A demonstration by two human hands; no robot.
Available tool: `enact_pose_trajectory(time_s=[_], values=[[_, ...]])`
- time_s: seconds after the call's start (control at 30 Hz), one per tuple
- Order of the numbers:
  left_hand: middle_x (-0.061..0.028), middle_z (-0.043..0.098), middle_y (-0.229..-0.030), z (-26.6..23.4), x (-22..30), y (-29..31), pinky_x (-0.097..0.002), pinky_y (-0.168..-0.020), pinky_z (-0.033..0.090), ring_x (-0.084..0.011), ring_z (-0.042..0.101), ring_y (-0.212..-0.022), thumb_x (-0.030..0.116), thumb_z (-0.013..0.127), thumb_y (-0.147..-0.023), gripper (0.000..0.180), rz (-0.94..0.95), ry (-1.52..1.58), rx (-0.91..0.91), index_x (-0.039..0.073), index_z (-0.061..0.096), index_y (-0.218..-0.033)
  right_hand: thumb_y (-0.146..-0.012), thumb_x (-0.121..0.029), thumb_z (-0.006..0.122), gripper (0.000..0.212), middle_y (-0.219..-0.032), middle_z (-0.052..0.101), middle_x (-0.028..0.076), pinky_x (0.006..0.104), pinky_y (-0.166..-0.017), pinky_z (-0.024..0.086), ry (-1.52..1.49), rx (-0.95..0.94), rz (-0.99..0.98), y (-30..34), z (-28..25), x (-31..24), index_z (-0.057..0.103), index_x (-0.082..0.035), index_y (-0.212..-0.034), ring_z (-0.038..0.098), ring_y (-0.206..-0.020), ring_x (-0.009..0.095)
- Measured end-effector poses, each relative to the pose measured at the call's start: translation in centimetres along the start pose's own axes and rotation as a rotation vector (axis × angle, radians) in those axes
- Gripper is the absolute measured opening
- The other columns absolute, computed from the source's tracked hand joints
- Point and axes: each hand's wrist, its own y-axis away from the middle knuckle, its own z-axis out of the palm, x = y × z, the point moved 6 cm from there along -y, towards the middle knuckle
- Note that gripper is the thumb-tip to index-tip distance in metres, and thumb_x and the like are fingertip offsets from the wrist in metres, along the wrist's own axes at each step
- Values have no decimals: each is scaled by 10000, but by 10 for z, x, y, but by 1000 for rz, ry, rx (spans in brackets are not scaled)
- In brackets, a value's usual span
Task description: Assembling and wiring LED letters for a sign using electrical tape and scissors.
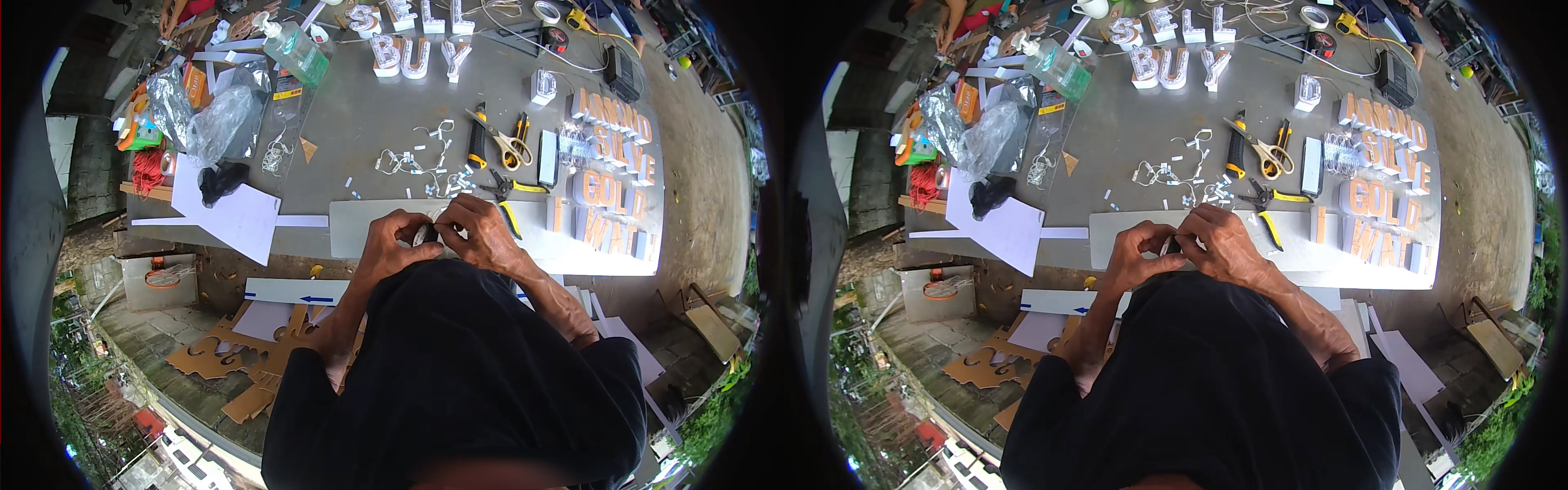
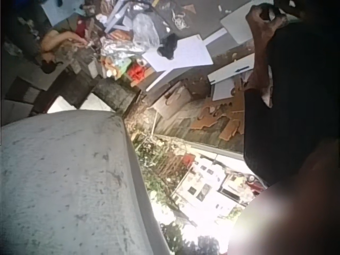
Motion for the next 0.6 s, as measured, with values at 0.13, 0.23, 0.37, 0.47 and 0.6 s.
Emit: enact_pose_trajectory(time_s=[0.13,0.23,0.37,0.47,0.6], values=[[-102,725,-857,-2,-8,-10,-311,-737,543,-156,692,-821,208,876,-713,499,-237,-164,-16,-72,711,-1091,-788,-11,692,66,-746,632,116,392,-622,514,-37,-19,19,-2,-5,2,649,-13,-838,638,-690,276],[-84,718,-848,4,-15,-15,-285,-693,517,-129,677,-827,210,868,-740,499,-341,-133,-53,-69,699,-1117,-792,-5,688,72,-743,629,102,365,-584,503,-56,-25,15,-4,-15,2,661,-17,-857,638,-668,243],[-103,696,-993,19,-11,-18,-267,-704,506,-127,655,-876,207,842,-797,475,-38,-47,-93,-52,688,-1163,-841,-59,702,72,-743,652,85,332,-558,460,-168,-78,236,-12,-31,15,694,-2,-884,601,-627,174],[-115,664,-1100,31,1,-15,-281,-773,529,-148,642,-916,188,828,-820,475,-158,270,-257,-42,671,-1205,-894,-154,703,158,-762,675,94,318,-562,432,-205,-116,406,-13,-40,41,726,-2,-931,562,-618,142],[-101,654,-1141,33,6,-11,-293,-837,540,-155,631,-969,190,835,-822,555,-102,269,-391,-44,620,-1277,-909,-210,688,204,-758,671,92,334,-606,441,-205,-130,460,-9,-38,59,732,-13,-937,572,-645,147]])
